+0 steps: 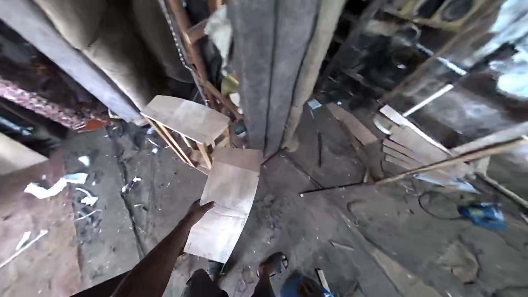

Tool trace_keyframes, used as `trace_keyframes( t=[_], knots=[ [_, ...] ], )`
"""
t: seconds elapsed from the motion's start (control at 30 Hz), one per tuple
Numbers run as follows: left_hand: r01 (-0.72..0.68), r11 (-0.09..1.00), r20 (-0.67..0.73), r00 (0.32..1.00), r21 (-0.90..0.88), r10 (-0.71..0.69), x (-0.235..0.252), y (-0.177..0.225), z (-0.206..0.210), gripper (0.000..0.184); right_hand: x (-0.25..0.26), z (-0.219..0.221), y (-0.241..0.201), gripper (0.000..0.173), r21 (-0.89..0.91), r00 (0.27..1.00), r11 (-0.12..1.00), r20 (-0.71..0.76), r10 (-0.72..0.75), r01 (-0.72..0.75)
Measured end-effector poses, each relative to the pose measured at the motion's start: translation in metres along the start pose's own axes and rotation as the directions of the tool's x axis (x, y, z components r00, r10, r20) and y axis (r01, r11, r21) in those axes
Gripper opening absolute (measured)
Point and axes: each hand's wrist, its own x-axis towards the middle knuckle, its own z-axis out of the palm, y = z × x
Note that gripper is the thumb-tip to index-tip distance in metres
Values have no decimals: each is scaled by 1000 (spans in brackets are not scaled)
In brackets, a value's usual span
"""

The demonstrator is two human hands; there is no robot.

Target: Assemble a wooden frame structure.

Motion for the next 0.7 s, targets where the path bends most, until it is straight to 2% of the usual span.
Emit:
trace_keyframes(
  t=[0.07,0.13,0.3,0.4,0.5,0.6,0.7],
  knots=[
    [-4,1000,-5,1000,-3,4,4,-7,-20,72,1,-5,-47,49,21,998,999,56,-36,35],
    [-8,1000,-10,1000,-9,8,10,-14,-34,75,13,-6,-76,46,55,994,995,65,-89,86],
    [14,999,-53,998,-43,-16,23,-29,-36,81,61,-17,-171,37,24,973,984,149,-177,176],
    [23,997,-65,997,-79,-28,9,-22,-14,75,111,-24,-236,37,-75,922,937,224,-317,341],
    [75,994,-69,994,-83,-81,-6,-5,17,68,173,-24,-301,43,-159,886,886,251,-389,435],
    [86,996,-75,994,38,-83,-13,1,48,67,242,-17,-340,55,-298,847,795,250,-470,529],
    [200,980,-67,978,14,-199,-18,12,77,74,311,-8,-356,77,-374,787,695,350,-507,614]
  ],
)
